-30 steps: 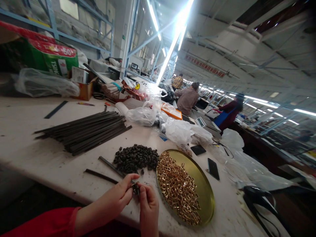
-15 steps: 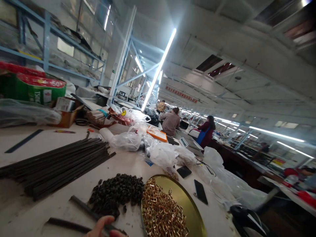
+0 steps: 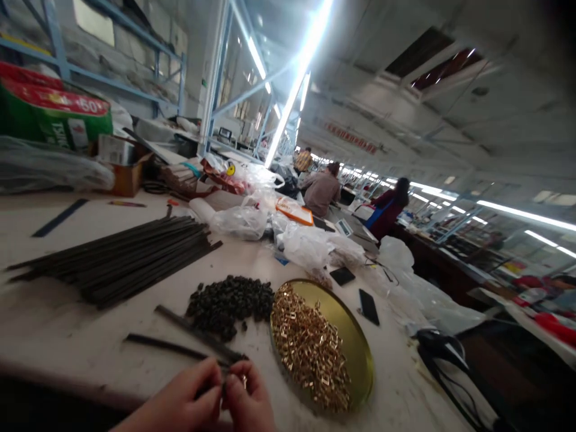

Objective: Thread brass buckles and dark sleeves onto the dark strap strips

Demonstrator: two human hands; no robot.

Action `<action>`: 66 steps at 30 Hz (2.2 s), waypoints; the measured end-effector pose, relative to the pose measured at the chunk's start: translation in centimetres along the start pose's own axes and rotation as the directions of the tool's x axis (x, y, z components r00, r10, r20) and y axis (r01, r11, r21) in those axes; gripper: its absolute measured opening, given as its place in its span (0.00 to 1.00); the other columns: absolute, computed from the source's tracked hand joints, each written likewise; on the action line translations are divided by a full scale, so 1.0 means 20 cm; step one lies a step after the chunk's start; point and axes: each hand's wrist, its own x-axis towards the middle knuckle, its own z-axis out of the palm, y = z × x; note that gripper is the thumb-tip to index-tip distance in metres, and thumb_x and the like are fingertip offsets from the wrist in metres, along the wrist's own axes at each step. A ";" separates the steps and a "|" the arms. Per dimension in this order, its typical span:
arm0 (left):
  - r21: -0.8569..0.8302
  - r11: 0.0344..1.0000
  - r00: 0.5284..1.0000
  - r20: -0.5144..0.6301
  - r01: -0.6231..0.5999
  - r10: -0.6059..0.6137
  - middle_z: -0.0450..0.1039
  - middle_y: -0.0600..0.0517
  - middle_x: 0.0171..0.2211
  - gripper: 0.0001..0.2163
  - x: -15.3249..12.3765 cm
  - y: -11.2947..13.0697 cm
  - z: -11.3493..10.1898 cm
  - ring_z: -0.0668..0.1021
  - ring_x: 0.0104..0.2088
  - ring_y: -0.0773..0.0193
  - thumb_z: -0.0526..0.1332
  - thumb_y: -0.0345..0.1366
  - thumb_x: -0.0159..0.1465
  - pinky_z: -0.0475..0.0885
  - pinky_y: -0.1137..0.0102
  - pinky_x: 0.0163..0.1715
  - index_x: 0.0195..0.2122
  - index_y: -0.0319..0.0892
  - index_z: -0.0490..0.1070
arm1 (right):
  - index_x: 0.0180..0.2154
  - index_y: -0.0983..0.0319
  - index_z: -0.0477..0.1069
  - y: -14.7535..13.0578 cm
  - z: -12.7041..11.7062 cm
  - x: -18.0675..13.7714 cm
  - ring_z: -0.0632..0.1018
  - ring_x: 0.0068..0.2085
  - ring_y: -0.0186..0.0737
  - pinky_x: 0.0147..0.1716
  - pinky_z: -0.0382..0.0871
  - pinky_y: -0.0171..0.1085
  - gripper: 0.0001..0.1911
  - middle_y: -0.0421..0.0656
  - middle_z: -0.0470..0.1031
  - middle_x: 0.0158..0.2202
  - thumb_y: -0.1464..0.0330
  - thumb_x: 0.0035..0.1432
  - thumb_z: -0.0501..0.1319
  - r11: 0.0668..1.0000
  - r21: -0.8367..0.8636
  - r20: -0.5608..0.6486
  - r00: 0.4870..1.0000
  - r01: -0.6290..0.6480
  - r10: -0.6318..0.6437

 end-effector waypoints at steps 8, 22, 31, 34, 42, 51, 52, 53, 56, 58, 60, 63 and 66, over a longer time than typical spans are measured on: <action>-0.167 0.973 0.983 0.108 0.162 -0.145 0.60 0.62 0.17 0.06 0.01 0.03 0.02 0.61 0.15 0.73 0.53 0.39 0.50 0.53 0.77 0.15 0.24 0.43 0.56 | 0.33 0.60 0.65 -0.16 0.07 -0.08 0.65 0.23 0.27 0.22 0.62 0.28 0.17 0.32 0.62 0.25 0.71 0.38 0.67 0.994 -0.046 -0.043 0.995 -0.097 0.095; -0.107 0.971 0.972 0.127 0.213 -0.199 0.65 0.59 0.19 0.08 0.01 0.10 -0.03 0.63 0.17 0.72 0.53 0.42 0.48 0.56 0.75 0.18 0.24 0.43 0.57 | 0.36 0.62 0.69 -0.21 -0.01 -0.09 0.69 0.28 0.29 0.30 0.62 0.29 0.11 0.36 0.68 0.27 0.66 0.48 0.64 0.994 -0.066 0.022 0.995 -0.092 0.094; -0.157 0.957 0.964 0.150 0.243 -0.220 0.65 0.59 0.18 0.09 -0.02 0.09 -0.02 0.62 0.15 0.73 0.54 0.42 0.48 0.53 0.77 0.16 0.23 0.43 0.56 | 0.44 0.61 0.66 -0.20 0.00 -0.14 0.70 0.30 0.32 0.29 0.64 0.31 0.18 0.39 0.67 0.32 0.67 0.49 0.61 0.972 -0.231 0.061 0.997 -0.035 0.050; -0.088 0.979 0.980 0.095 0.182 -0.174 0.58 0.62 0.16 0.07 -0.04 0.08 0.00 0.61 0.16 0.72 0.53 0.40 0.48 0.54 0.76 0.16 0.22 0.44 0.56 | 0.45 0.59 0.65 -0.18 0.03 -0.15 0.68 0.31 0.33 0.25 0.63 0.30 0.22 0.38 0.64 0.32 0.73 0.45 0.61 0.864 -0.498 0.000 0.996 0.075 -0.086; -0.113 0.967 0.968 0.129 0.230 -0.215 0.67 0.58 0.20 0.07 -0.06 0.07 -0.02 0.63 0.16 0.72 0.52 0.41 0.48 0.55 0.76 0.15 0.24 0.44 0.56 | 0.42 0.63 0.67 -0.21 -0.01 -0.15 0.70 0.33 0.36 0.33 0.67 0.35 0.13 0.42 0.68 0.32 0.67 0.54 0.53 0.886 -0.456 0.041 0.996 0.084 -0.073; 0.049 0.990 0.983 0.119 0.134 -0.139 0.58 0.60 0.19 0.04 -0.05 0.08 -0.04 0.63 0.21 0.68 0.52 0.37 0.50 0.57 0.75 0.20 0.23 0.43 0.58 | 0.36 0.60 0.64 -0.19 0.02 -0.16 0.67 0.26 0.32 0.24 0.59 0.30 0.10 0.35 0.66 0.26 0.73 0.49 0.58 0.792 -0.605 0.156 0.987 0.076 0.024; 0.081 0.989 0.983 0.130 0.121 -0.131 0.59 0.59 0.19 0.04 -0.05 0.09 -0.05 0.64 0.22 0.68 0.52 0.37 0.51 0.57 0.75 0.20 0.24 0.43 0.58 | 0.34 0.60 0.64 -0.18 0.02 -0.16 0.67 0.26 0.32 0.24 0.59 0.30 0.08 0.35 0.65 0.25 0.73 0.49 0.57 0.767 -0.634 0.159 0.987 0.096 0.008; 0.108 0.988 0.982 0.141 0.111 -0.126 0.60 0.59 0.20 0.04 -0.05 0.09 -0.05 0.64 0.22 0.67 0.52 0.37 0.51 0.58 0.74 0.21 0.24 0.43 0.58 | 0.33 0.60 0.63 -0.18 0.02 -0.16 0.67 0.26 0.32 0.24 0.59 0.31 0.06 0.35 0.65 0.25 0.74 0.49 0.57 0.741 -0.662 0.155 0.988 0.114 -0.013; 0.160 0.982 0.979 0.163 0.098 -0.124 0.61 0.59 0.21 0.03 -0.04 0.10 -0.05 0.65 0.23 0.67 0.51 0.35 0.53 0.58 0.74 0.21 0.24 0.43 0.58 | 0.31 0.61 0.62 -0.18 0.02 -0.15 0.67 0.28 0.33 0.26 0.60 0.32 0.05 0.36 0.65 0.26 0.74 0.50 0.55 0.674 -0.722 0.136 0.987 0.157 -0.084; 0.166 0.981 0.978 0.163 0.100 -0.128 0.60 0.59 0.20 0.03 -0.04 0.10 -0.05 0.65 0.23 0.66 0.51 0.35 0.53 0.58 0.74 0.21 0.24 0.43 0.57 | 0.32 0.61 0.63 -0.18 0.03 -0.15 0.67 0.28 0.33 0.28 0.60 0.32 0.05 0.37 0.65 0.28 0.75 0.51 0.53 0.669 -0.724 0.162 0.984 0.170 -0.075; 0.165 0.982 0.977 0.172 0.097 -0.125 0.59 0.59 0.20 0.02 -0.04 0.10 -0.05 0.65 0.23 0.66 0.51 0.34 0.53 0.59 0.74 0.21 0.24 0.44 0.57 | 0.34 0.61 0.63 -0.19 0.03 -0.15 0.67 0.29 0.33 0.28 0.60 0.32 0.06 0.37 0.66 0.28 0.75 0.52 0.53 0.702 -0.694 0.200 0.979 0.161 -0.027; 0.157 0.983 0.970 0.209 0.092 -0.124 0.60 0.59 0.20 0.01 -0.04 0.10 -0.05 0.66 0.22 0.67 0.51 0.33 0.53 0.58 0.74 0.21 0.25 0.43 0.58 | 0.32 0.61 0.62 -0.19 0.03 -0.14 0.65 0.27 0.32 0.25 0.58 0.30 0.06 0.35 0.64 0.25 0.74 0.49 0.55 0.745 -0.659 0.199 0.979 0.106 0.037; 0.121 0.985 0.958 0.243 0.122 -0.149 0.61 0.59 0.20 0.03 -0.05 0.11 -0.05 0.66 0.22 0.67 0.51 0.35 0.54 0.58 0.74 0.20 0.25 0.43 0.58 | 0.29 0.61 0.62 -0.19 0.02 -0.15 0.63 0.25 0.31 0.23 0.55 0.30 0.05 0.34 0.61 0.23 0.76 0.47 0.54 0.752 -0.651 0.176 0.984 0.100 0.022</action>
